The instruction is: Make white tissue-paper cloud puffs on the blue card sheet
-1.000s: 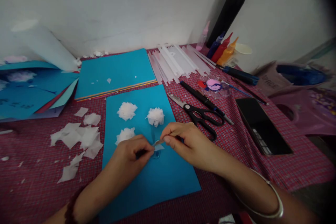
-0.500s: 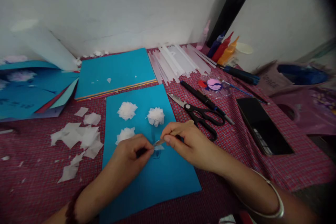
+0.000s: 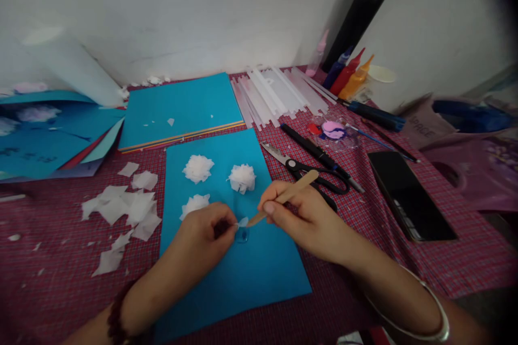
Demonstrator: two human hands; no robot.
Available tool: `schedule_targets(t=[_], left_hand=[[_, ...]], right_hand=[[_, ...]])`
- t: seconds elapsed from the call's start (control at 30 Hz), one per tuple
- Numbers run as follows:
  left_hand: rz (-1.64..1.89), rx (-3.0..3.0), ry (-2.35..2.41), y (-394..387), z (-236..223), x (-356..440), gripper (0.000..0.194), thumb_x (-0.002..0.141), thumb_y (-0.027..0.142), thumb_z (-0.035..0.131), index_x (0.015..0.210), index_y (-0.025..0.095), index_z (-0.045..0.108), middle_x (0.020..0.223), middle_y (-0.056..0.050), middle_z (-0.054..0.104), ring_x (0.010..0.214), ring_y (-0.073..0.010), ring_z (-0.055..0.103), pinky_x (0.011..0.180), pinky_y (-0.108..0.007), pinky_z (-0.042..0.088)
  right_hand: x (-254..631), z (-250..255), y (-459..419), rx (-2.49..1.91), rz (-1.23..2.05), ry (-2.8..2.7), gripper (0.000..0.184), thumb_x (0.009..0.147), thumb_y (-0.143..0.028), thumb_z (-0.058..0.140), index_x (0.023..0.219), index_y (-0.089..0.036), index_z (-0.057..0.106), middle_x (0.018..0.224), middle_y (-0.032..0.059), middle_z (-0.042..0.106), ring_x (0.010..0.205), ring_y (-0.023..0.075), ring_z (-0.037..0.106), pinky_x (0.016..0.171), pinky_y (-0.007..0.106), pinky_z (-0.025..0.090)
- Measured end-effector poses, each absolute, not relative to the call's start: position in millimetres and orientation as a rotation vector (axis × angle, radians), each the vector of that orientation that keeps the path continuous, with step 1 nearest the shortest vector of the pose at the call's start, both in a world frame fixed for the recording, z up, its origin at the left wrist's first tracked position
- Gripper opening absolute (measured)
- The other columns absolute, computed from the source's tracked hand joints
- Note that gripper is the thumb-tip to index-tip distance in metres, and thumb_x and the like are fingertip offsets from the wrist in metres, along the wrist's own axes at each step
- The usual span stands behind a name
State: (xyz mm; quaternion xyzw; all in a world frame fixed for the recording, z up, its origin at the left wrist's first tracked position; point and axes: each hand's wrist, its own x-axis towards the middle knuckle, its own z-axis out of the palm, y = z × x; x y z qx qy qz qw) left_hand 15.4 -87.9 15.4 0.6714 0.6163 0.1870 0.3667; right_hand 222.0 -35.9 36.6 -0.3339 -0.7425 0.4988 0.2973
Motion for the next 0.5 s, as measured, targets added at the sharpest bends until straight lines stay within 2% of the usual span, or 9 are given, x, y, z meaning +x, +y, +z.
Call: schedule_targets(t=[0.17,0.5], left_hand=[[0.491,1.74,1.579,-87.5,15.2,16.3,0.011,0.076,0.016,0.051,0.068,0.019,0.057,0.064,0.003,0.059,0.059,-0.0117,0.055,0.055,-0.023,0.041],[0.499,1.71,1.566,-89.4,15.6,15.8,0.013,0.081,0.019,0.047,0.072,0.02,0.055,0.066,0.002,0.058,0.062,-0.0124,0.054,0.057,-0.024,0.041]], right_hand=[[217.2,34.9,-35.8,-0.846,1.216,-2.092,0.025,0.09,-0.012,0.047,0.067,-0.018,0.052,0.074,-0.0024,0.06,0.063,0.0091,0.054,0.065,0.025,0.037],[213.8,32.7,-35.9,-0.846,1.24,-2.117,0.024,0.088,-0.011,0.049,0.066,-0.018,0.053,0.075,-0.0007,0.062,0.067,0.0109,0.058,0.063,0.023,0.041]])
